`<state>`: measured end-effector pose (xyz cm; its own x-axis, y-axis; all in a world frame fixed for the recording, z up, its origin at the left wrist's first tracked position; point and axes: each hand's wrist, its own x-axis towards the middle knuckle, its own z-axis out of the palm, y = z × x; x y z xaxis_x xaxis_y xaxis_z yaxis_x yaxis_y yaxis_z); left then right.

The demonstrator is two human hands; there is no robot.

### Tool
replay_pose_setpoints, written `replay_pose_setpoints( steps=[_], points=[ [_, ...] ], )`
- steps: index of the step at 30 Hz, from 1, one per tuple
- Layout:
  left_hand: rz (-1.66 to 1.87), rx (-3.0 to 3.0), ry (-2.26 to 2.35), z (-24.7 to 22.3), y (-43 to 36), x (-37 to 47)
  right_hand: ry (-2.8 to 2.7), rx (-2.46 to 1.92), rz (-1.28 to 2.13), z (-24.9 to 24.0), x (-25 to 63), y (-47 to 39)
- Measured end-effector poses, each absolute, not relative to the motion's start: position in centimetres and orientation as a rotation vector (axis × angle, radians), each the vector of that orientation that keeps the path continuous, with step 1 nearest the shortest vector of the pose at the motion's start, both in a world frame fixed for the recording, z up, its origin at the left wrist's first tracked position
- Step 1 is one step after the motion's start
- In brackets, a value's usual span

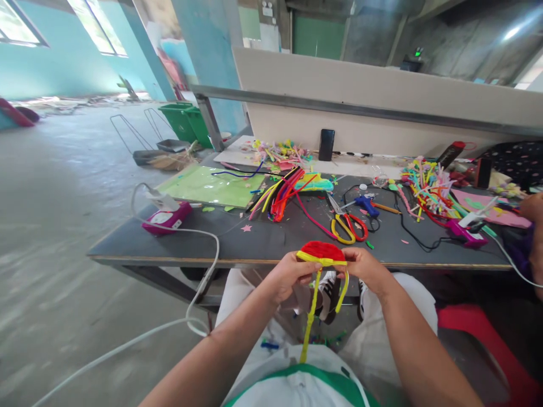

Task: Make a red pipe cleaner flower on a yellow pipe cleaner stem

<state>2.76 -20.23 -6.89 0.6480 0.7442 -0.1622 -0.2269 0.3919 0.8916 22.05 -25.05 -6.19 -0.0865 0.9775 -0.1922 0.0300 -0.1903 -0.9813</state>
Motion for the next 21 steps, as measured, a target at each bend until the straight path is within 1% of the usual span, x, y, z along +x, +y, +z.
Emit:
replay_pose_setpoints(
  steps=[7, 14, 18, 21],
  points=[
    [0.644, 0.993, 0.609, -7.1, -20.1, 2.6, -0.865, -1.162, 1.491, -6.6, 22.6, -25.3],
    [0.693, 0.957, 0.630, -7.1, -19.8, 2.5, -0.587, -0.930, 1.686, -6.0, 22.9, -25.8],
    [0.700, 0.938, 0.611, -7.0, -19.8, 2.6, -0.589, -0.848, 1.703, -5.7, 22.7, -26.1],
    [0.723, 0.938, 0.607, -6.9, -20.0, 2.6, -0.701, -0.840, 1.669, -5.5, 22.7, -26.2]
  ],
)
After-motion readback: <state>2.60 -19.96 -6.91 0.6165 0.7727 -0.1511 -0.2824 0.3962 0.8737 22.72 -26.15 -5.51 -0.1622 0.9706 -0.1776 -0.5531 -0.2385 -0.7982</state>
